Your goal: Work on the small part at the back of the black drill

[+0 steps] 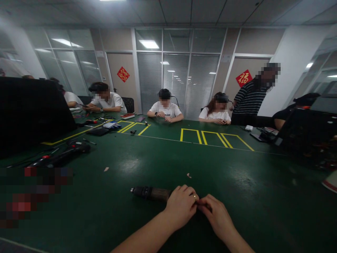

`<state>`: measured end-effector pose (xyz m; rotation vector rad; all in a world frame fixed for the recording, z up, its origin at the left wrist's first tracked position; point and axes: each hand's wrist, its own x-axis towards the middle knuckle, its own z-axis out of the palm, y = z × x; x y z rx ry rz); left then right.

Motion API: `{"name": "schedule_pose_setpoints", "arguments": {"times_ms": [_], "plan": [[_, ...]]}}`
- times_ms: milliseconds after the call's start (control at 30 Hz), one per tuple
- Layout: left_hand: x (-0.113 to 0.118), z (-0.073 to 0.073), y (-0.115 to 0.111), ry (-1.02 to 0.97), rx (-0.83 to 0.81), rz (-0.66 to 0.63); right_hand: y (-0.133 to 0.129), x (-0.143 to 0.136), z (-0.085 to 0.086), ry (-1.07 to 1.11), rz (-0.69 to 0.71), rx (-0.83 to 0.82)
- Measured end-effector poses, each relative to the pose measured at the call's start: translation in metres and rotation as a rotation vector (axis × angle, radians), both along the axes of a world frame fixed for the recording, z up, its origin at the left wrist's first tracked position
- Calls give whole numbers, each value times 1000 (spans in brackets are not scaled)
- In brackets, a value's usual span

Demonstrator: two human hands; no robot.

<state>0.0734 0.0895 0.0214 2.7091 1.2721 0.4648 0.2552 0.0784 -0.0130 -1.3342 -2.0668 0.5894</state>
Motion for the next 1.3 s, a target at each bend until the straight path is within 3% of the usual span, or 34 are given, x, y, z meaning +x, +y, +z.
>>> {"name": "schedule_pose_setpoints", "arguments": {"times_ms": [200, 433, 700, 1000, 1300], "plan": [[1, -2, 1, 30, 63, -1, -1, 1, -1, 65, 13, -29], [0, -2, 1, 151, 221, -117, 0, 2, -1, 72, 12, -32], [3, -5, -1, 39, 64, -9, 1, 0, -5, 29, -6, -31], [-2, 0, 0, -5, 7, -84, 3, 2, -10, 59, -13, -4], [3, -2, -3, -31, 18, -20, 2, 1, -10, 48, -12, -4]]}}
